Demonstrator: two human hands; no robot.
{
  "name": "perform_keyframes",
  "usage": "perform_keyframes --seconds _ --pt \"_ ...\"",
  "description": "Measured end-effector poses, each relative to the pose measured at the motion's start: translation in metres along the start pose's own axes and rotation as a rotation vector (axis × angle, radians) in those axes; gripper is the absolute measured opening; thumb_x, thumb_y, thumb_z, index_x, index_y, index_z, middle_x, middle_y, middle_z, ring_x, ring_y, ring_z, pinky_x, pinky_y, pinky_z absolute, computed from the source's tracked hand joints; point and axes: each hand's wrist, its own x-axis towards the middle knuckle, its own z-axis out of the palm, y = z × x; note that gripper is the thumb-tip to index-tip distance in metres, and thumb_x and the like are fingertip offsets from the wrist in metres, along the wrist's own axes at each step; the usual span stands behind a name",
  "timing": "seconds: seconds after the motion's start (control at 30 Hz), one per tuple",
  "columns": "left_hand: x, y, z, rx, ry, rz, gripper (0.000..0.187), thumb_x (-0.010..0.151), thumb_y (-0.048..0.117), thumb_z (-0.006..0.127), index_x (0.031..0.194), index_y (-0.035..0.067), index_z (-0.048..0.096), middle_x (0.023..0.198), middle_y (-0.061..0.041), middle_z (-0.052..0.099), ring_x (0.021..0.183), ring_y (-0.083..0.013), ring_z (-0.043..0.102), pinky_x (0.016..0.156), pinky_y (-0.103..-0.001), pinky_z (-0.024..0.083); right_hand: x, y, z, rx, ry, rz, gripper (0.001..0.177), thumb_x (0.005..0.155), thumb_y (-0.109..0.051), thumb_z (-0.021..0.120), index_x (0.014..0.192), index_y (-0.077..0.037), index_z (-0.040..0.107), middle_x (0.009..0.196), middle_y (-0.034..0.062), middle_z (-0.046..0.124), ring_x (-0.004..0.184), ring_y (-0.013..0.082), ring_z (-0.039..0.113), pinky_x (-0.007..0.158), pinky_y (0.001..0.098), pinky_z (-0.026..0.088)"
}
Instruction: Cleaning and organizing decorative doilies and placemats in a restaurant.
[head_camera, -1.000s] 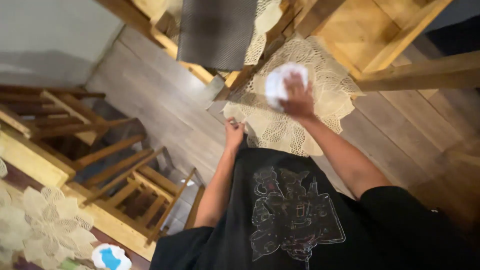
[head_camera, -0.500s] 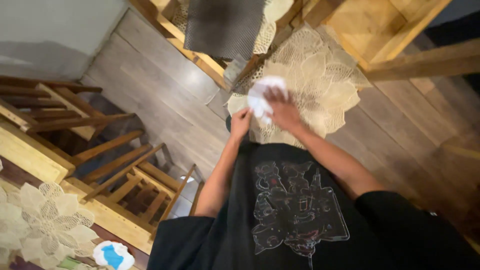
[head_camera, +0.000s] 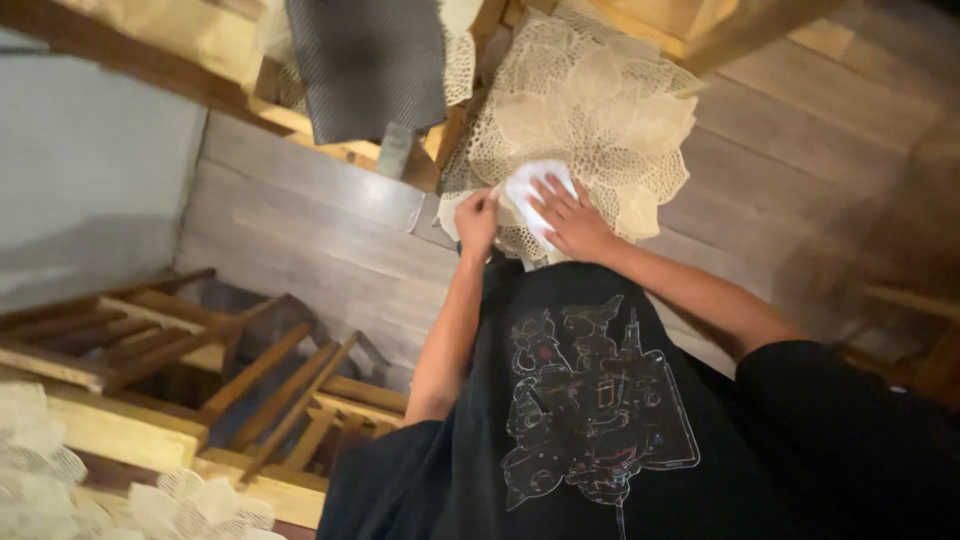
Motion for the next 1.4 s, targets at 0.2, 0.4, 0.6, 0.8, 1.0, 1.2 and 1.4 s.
perform_keyframes --seconds 0.2,0.4,0.6,0.8,1.0,1.2,1.4 --pt "-0.013 -0.024 -0.009 -0.151 0.011 0.080 0.021 0.094 0.011 0.070 0.111 0.000 0.069 0.100 -0.014 0.072 0.089 -0.0245 0.069 0.082 -0.036 0.057 -0.033 0.033 -0.006 -0.213 0.161 0.110 0.072 0.099 -0.041 0.062 0.162 -0.017 0.035 0.170 0.0100 0.024 0.156 0.0322 0.021 0.119 0.0629 0.018" --pt "-0.043 0.107 -0.012 0.598 0.208 0.469 0.068 0.080 0.020 0.071 0.139 -0.002 0.046 0.137 -0.025 0.053 0.130 -0.0412 0.048 0.106 -0.053 0.035 -0.012 -0.021 0.012 0.085 0.147 0.218 0.074 0.089 -0.032 0.066 0.154 -0.003 0.046 0.163 0.0172 0.038 0.151 0.0356 0.033 0.123 0.0534 0.022" --pt "-0.040 0.055 0.037 0.232 -0.372 0.380 0.072 0.106 0.038 0.053 0.161 0.001 0.027 0.167 -0.021 0.034 0.156 -0.0330 0.031 0.121 -0.053 0.021 -0.034 -0.027 0.019 -0.123 -0.127 -0.138 0.059 0.097 -0.042 0.060 0.143 -0.007 0.051 0.162 0.0109 0.036 0.157 0.0296 0.025 0.129 0.0526 0.016" --pt "-0.039 0.063 0.028 0.527 -0.482 0.450 0.075 0.107 0.043 0.051 0.166 0.007 0.023 0.174 -0.012 0.024 0.161 -0.0305 0.024 0.120 -0.051 0.022 -0.090 0.033 0.005 -0.039 0.037 0.014 0.069 0.096 -0.038 0.057 0.158 -0.014 0.042 0.166 0.0073 0.031 0.155 0.0294 0.021 0.124 0.0574 0.015" --pt "-0.048 0.109 0.036 1.124 -0.593 0.410 0.088 0.084 0.047 0.067 0.160 0.029 0.027 0.171 -0.008 0.019 0.157 -0.0302 0.017 0.116 -0.057 0.027 -0.085 0.038 0.011 0.129 0.103 0.148 0.070 0.091 -0.032 0.058 0.153 -0.003 0.040 0.164 0.0181 0.030 0.154 0.0360 0.023 0.123 0.0557 0.018" --pt "-0.053 0.054 0.062 1.212 -0.350 0.582 0.082 0.092 0.038 0.068 0.163 0.037 0.026 0.167 -0.010 0.019 0.156 -0.0381 0.016 0.113 -0.073 0.024 -0.071 0.030 -0.015 -0.050 0.297 -0.156 0.052 0.095 -0.016 0.056 0.146 -0.009 0.056 0.158 0.0110 0.048 0.149 0.0259 0.042 0.125 0.0468 0.028" --pt "-0.038 0.082 0.071 1.283 -0.556 0.617 0.087 0.090 0.033 0.070 0.162 0.053 0.025 0.172 -0.001 0.019 0.153 -0.0380 0.018 0.114 -0.075 0.023 -0.078 0.068 -0.026 -0.004 0.306 -0.278 0.055 0.088 -0.015 0.059 0.143 -0.008 0.058 0.155 0.0110 0.053 0.144 0.0258 0.049 0.119 0.0430 0.035"
